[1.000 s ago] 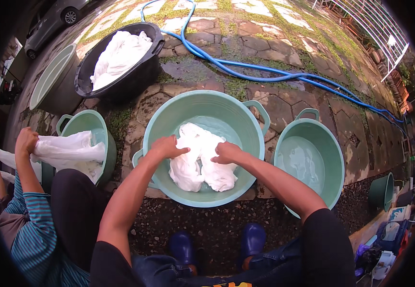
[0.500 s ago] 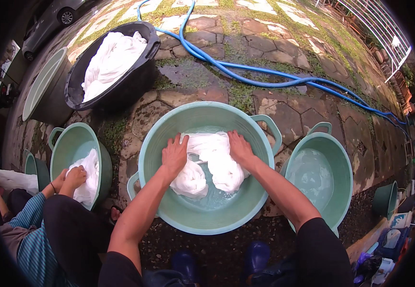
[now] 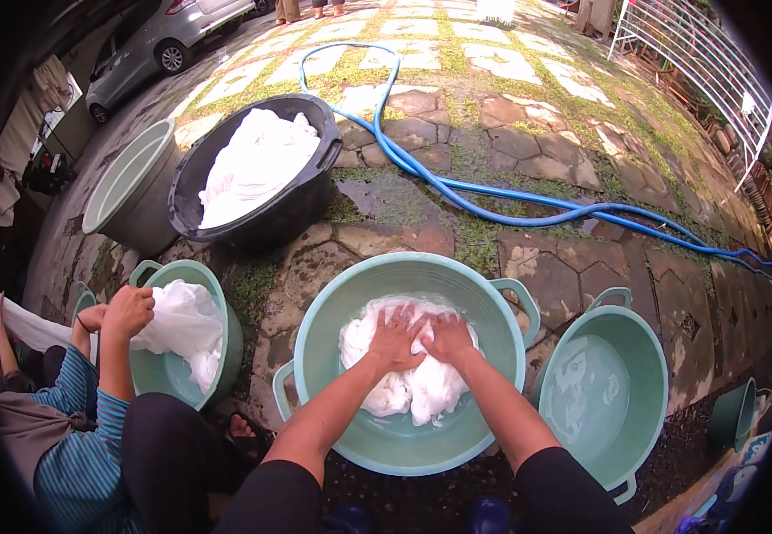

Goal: The person wrings water out of a white fabric by hand, places it into a basin of water, and then transfers it to another basin.

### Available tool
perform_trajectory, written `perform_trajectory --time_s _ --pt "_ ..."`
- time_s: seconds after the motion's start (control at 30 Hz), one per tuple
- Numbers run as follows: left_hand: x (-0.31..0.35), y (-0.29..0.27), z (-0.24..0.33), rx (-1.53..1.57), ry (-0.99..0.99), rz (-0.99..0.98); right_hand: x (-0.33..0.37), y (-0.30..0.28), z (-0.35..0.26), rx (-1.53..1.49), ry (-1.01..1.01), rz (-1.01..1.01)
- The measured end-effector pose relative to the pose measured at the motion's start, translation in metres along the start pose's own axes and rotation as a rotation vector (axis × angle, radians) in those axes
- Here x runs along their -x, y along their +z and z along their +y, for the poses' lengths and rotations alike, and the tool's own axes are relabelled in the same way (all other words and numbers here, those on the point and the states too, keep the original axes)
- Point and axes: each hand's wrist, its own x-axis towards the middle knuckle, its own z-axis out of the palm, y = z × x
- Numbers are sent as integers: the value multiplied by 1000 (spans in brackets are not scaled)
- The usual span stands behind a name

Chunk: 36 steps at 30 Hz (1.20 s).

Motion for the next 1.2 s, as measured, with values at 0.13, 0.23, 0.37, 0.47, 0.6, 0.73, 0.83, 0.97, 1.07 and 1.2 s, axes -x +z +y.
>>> perform_trajectory --time_s 0.13,0.23,0.37,0.47,0.6,0.73,0.83,0.97,1.07,1.2 --pt "19 11 -3 51 139 82 24 4 1 70 -65 38" --pt "21 -15 7 -17 155 38 52 29 10 258 -260 235" --pt "28 -6 -20 -62 16 99 77 47 -32 346 -273 126" --pt "13 0 -23 -37 85 101 60 52 -23 361 -291 194" --pt "-4 2 -20 140 -56 -51 38 35 -17 397 -201 103" --pt "14 5 -27 15 -11 175 51 38 -17 385 -136 176" --pt "18 -22 -14 332 -185 -96 61 29 -12 344 -87 89" --pt "32 -14 -24 527 -420 -39 53 13 -30 321 -88 -20" --pt "50 -41 -30 779 -362 54 52 -27 -33 98 -119 -181" --pt "79 -121 -4 980 -89 153 74 -91 -13 -318 -197 -159"
